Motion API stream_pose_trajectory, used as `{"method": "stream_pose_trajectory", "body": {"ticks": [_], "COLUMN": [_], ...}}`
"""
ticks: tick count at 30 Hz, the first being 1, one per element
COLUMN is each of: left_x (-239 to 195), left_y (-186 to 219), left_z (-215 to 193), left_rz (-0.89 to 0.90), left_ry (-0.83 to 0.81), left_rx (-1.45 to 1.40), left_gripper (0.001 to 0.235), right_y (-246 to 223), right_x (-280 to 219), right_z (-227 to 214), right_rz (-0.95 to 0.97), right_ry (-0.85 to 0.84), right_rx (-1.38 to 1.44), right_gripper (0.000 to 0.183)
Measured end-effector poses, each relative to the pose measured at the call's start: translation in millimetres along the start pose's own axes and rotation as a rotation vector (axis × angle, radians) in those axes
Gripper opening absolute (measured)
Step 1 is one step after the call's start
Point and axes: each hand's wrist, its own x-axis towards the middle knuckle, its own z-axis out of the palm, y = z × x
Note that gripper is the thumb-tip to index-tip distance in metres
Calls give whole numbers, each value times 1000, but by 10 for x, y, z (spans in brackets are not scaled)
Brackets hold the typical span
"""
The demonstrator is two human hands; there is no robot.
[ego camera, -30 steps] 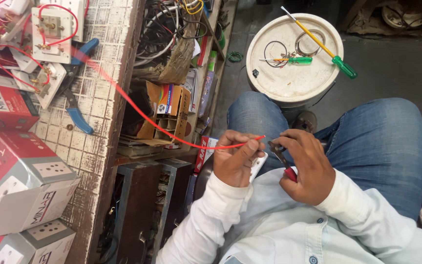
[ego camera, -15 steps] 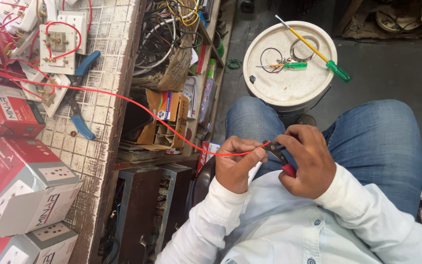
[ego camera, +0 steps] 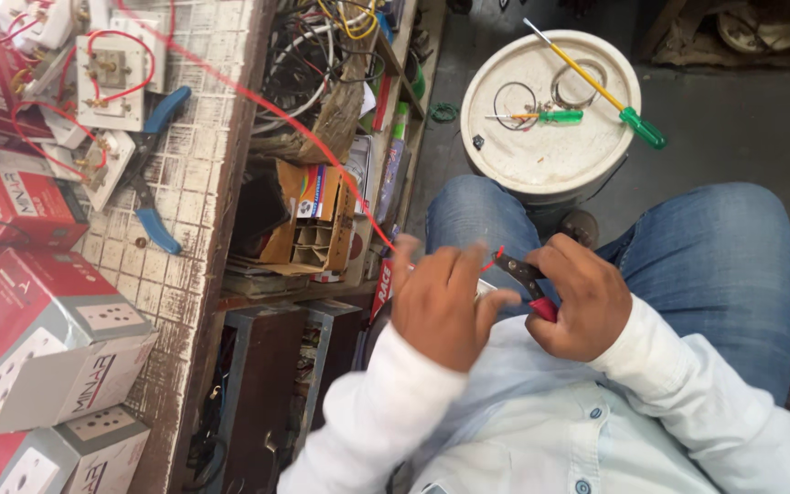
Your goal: The person strips the ends of red wires and connects them to the terminals of a white electrical switch plate. They use a screwdriver to tighten the terminal screws and pliers to strip the wire insulation, repeating the process for multiple wires.
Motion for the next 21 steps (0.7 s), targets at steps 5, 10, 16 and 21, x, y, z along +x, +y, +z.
{"method": "stream_pose_trajectory", "body": {"ticks": [5,10,16,21], "left_x": [-231,-652,-721,-908], "left_y": [-305,-361,-552,-414], "left_z": [645,782,581,593], "left_rz": [-410,-585,-597,-629], "left_ry": [-94,81,-30,-209], "left_rx": [-438,-520,-240,-168], "left_gripper": [49,60,40,33], "right_y": [453,1052,1224,666], "right_x": [-208,-200,-48,-220], "right_z": [362,646,519,451], "right_rz": [177,512,300,63], "right_ry": [-118,139,-39,-262], "right_rx": [518,1360,343,-29], "right_gripper": [59,57,66,73]}}
